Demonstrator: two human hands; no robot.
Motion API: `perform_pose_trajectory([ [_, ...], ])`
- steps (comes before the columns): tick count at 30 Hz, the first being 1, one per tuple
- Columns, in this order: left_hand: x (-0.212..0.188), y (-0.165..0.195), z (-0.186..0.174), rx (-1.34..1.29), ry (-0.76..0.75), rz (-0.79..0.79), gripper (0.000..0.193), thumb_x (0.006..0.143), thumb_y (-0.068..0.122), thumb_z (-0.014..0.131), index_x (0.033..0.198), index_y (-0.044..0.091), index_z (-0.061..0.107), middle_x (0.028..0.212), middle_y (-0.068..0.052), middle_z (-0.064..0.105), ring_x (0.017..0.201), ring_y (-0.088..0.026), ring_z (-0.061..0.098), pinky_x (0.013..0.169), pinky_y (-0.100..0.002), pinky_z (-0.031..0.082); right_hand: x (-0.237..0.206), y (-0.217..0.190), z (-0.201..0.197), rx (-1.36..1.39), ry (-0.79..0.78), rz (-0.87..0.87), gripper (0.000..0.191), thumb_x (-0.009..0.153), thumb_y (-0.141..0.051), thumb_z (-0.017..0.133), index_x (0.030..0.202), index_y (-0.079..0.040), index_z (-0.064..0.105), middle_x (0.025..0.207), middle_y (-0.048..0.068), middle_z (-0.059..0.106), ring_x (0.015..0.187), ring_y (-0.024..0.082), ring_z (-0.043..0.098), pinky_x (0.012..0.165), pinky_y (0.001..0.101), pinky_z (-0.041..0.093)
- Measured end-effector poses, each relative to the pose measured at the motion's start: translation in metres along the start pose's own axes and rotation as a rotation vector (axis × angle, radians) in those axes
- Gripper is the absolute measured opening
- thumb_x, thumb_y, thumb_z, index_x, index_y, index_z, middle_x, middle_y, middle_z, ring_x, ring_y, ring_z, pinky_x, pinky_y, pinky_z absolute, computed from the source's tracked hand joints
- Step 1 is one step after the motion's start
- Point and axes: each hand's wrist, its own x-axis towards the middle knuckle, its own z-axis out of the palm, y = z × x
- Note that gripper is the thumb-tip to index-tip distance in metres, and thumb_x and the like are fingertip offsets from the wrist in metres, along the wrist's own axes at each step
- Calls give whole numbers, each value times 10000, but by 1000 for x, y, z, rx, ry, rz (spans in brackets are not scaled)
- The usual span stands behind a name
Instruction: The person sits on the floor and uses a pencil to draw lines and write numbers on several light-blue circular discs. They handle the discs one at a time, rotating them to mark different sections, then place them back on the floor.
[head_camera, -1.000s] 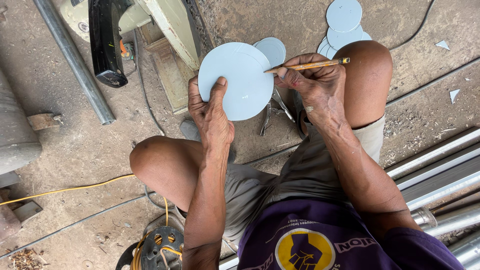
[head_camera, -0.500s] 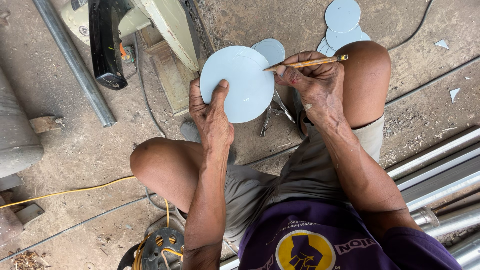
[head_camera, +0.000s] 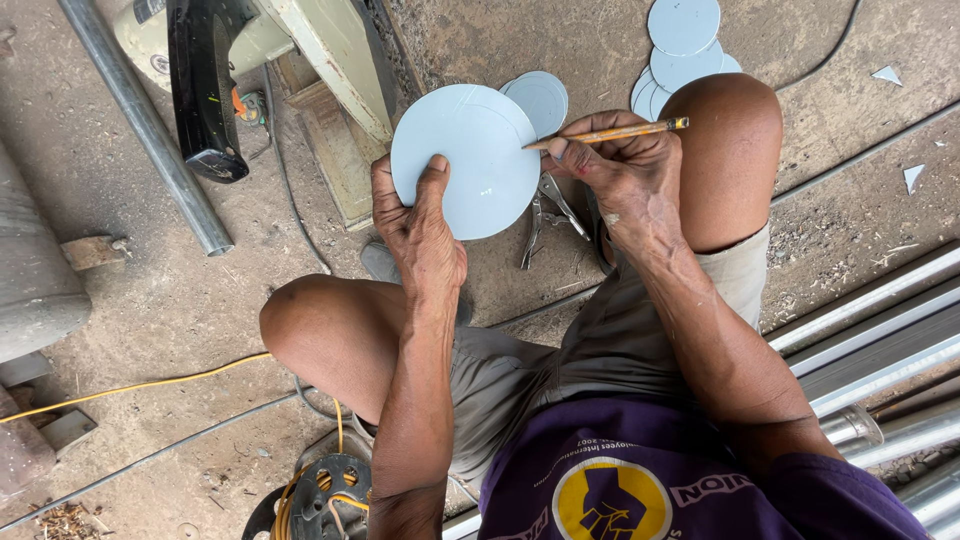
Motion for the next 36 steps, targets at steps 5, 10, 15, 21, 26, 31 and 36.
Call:
perform_pose_trajectory([
  [5,-3,0,0,24,-14,31,140,965,115,737,1044,81,625,1025,-66,672,1012,-151,656,919,-364,622,0,2,1,-12,13,0,150,941,-4,781,1047,68,704,945,160,768,841,170,760,808,298,664],
  [10,1,-1,1,31,20,25,187,956,179,738,1080,111,615,1084,-47,664,1086,-145,649,954,-366,624,-4,6,3,44,-17,4,138,938,-11,764,1027,72,699,963,150,761,891,174,771,847,332,692],
  [15,2,-2,1,-4,30,-31,233,938,182,770,1087,119,603,1116,-40,635,1104,-145,626,968,-376,623,0,10,-1,40,-17,-24,134,954,-1,751,1041,83,693,961,144,756,893,176,764,869,358,694],
  [21,-2,-5,4,9,33,-35,227,934,171,760,1088,120,601,1105,-47,640,1092,-150,639,965,-359,631,6,9,-8,74,-7,-10,136,952,11,740,1058,80,690,966,151,765,886,175,772,848,335,687],
  [26,-1,-7,6,9,43,-40,225,931,163,760,1082,116,599,1100,-47,637,1085,-146,639,951,-349,633,7,7,-8,69,13,12,144,947,16,751,1060,78,688,961,157,769,858,169,767,820,303,674],
  [31,-3,-8,7,-24,17,-14,213,953,157,761,1077,106,595,1091,-48,628,1074,-143,631,946,-344,628,10,7,-9,-30,14,-25,140,957,15,766,1053,82,690,941,157,766,847,163,758,800,304,668],
  [36,-5,-7,8,-14,53,-22,220,940,175,756,1078,111,596,1086,-43,637,1072,-138,636,946,-335,623,5,13,-9,64,-2,-7,112,963,17,722,1053,75,688,972,148,766,891,165,775,854,335,691],
])
